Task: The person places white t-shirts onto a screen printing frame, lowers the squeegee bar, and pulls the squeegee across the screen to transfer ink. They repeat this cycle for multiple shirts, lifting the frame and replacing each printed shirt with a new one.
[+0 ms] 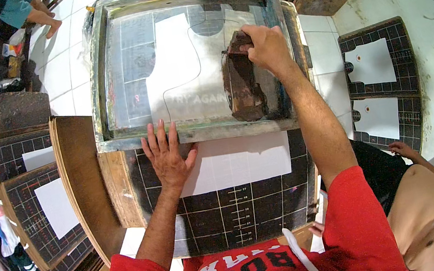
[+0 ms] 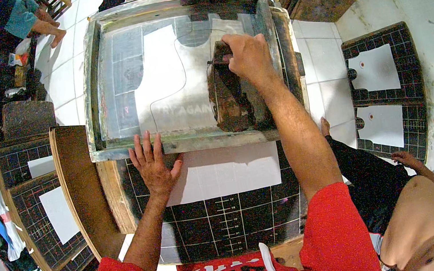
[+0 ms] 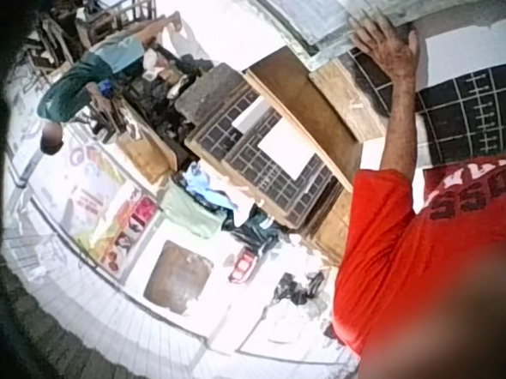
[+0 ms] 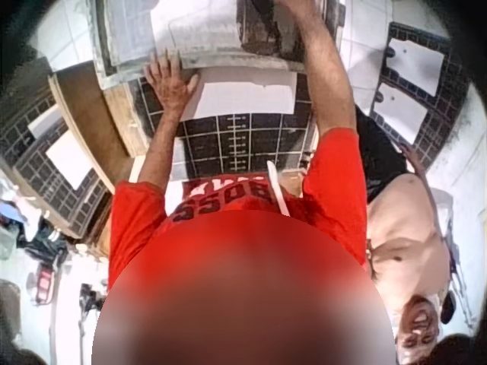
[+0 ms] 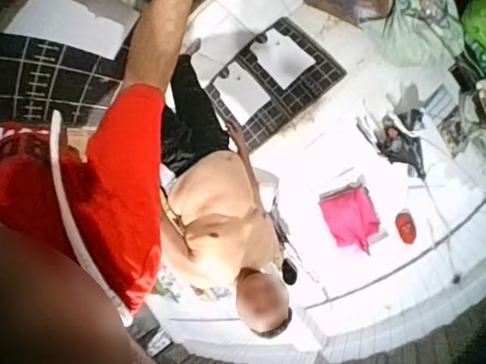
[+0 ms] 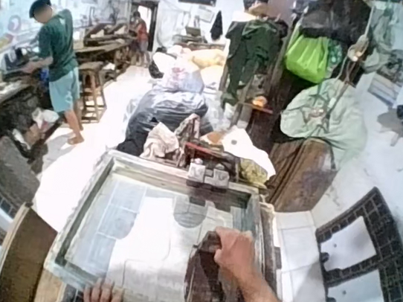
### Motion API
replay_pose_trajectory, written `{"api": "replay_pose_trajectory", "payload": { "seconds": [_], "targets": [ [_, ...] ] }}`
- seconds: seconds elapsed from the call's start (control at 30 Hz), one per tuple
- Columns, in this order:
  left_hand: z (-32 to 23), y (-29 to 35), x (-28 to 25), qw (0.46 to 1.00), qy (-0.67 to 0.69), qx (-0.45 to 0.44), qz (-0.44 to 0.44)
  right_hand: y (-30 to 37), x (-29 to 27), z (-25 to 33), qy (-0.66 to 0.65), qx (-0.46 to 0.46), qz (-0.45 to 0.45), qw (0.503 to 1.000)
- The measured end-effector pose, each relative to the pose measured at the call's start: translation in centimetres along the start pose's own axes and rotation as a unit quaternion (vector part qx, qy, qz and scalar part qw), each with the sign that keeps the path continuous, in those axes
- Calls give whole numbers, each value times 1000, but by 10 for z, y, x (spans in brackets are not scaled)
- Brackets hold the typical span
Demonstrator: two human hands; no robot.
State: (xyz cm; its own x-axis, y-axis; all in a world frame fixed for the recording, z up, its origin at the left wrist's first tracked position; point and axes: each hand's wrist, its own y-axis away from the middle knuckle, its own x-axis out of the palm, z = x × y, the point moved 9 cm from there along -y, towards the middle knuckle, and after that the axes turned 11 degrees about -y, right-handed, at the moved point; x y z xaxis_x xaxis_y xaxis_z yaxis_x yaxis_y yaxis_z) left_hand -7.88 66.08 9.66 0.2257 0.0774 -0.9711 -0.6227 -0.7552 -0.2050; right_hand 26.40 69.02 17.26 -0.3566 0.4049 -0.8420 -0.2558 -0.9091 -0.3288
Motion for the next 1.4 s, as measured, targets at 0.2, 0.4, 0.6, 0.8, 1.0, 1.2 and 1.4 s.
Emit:
{"api": "replay_pose_trajectory", "payload": {
  "seconds": [0.2,0.4,0.6,0.8,1.0,1.2,1.4],
  "targets": [
    [-1,-1,0,1000,-1,-2,-5,59,-1,37,-18,32,25,999],
    [0,-1,-1,1000,-2,0,-2,23,-3,15,11,23,-22,999],
    [-1,0,0,1000,-2,-3,3,27,8,16,0,31,-55,998],
    [-1,1,-1,1000,-5,-2,-18,102,7,57,-34,63,21,997],
    [-1,1,-3,999,-3,5,-33,111,-14,76,-26,43,-18,999],
    [4,-17,-16,999,31,19,-6,146,-3,94,-5,74,-46,996],
    [-1,-65,-94,991,81,105,19,139,-33,116,-2,67,-86,994]
  ]
}}
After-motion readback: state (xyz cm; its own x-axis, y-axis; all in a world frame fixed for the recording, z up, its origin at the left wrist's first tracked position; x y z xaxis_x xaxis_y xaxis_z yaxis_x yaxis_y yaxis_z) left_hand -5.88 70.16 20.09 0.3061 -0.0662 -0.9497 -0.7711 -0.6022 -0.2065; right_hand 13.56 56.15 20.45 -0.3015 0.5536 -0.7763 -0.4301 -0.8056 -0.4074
